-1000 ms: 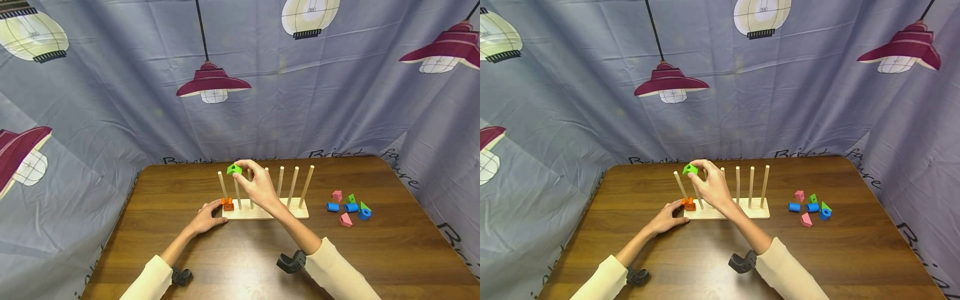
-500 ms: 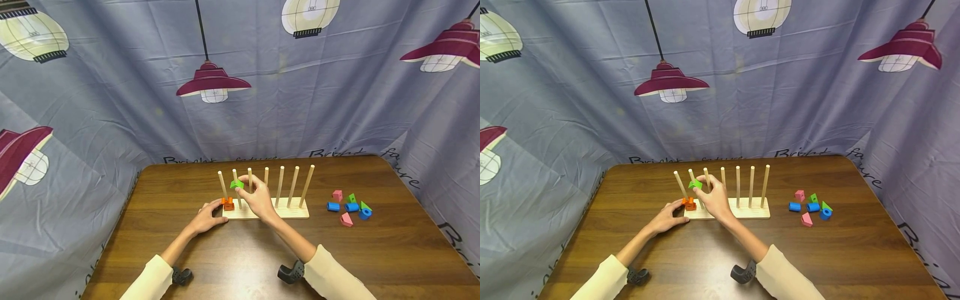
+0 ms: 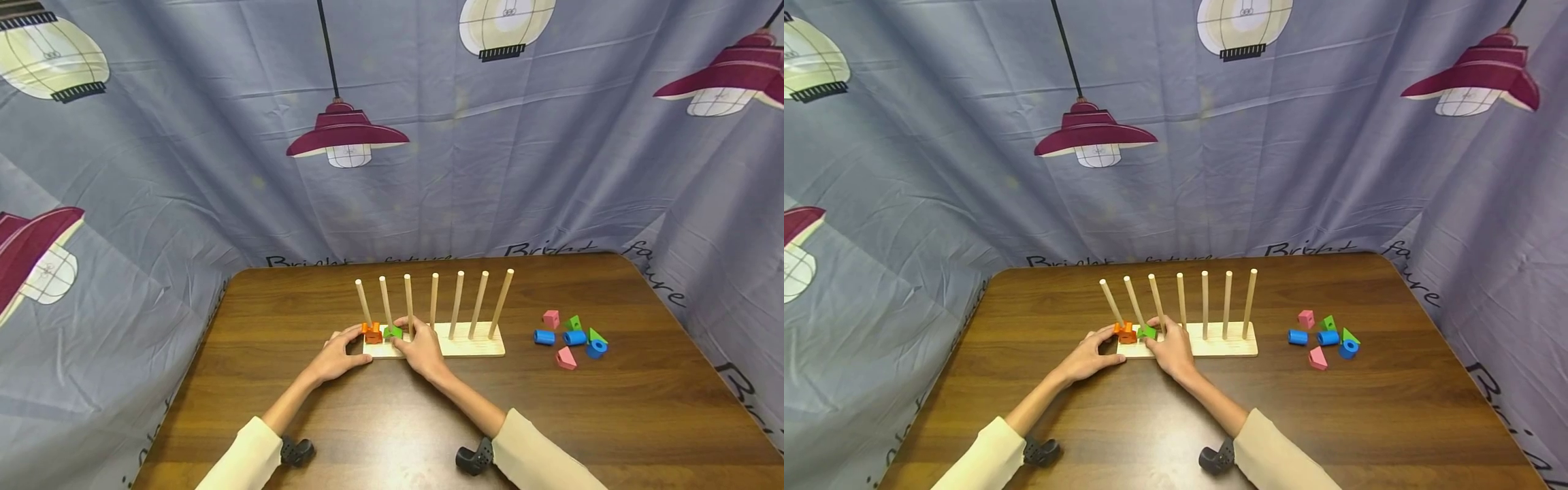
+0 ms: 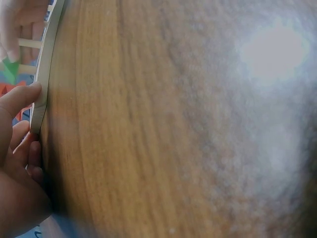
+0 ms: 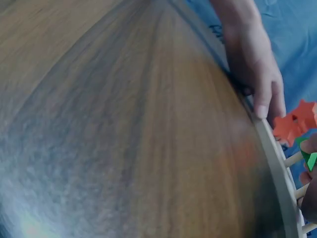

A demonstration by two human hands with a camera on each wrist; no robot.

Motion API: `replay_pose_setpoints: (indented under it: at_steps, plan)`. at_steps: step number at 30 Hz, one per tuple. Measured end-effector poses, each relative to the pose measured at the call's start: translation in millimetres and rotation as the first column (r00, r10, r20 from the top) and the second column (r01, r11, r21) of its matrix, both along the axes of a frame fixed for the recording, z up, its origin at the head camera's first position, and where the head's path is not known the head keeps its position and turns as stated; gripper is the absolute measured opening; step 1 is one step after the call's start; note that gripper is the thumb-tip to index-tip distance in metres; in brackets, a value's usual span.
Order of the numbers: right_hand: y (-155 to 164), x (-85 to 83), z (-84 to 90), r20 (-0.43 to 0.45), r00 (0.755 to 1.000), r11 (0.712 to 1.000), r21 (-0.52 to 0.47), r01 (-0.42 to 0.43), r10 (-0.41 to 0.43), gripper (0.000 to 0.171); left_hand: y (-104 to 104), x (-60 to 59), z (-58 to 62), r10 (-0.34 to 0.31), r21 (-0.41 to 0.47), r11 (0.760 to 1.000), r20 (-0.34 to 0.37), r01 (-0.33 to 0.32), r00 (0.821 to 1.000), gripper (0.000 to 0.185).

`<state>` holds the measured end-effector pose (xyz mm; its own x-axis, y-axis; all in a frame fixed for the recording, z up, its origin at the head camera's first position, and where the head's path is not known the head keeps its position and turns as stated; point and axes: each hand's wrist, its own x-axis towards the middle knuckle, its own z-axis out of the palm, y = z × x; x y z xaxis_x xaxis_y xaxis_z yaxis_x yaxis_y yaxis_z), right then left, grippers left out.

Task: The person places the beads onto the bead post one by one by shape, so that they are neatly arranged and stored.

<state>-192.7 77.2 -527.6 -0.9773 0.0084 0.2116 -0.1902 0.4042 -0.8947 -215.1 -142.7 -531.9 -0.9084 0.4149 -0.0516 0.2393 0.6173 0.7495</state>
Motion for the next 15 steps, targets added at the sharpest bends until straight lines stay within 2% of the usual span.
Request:
replay_pose_setpoints:
  at_steps: [15]
  plan:
    - [1.0,-0.4,-2.3,-0.004,1.000,0.998,0.063,0.006,-0.005,0.030,0.1,-0.6,0.6,-0.009,0.003,1.000,-0.010,0.009,1.000,0.074]
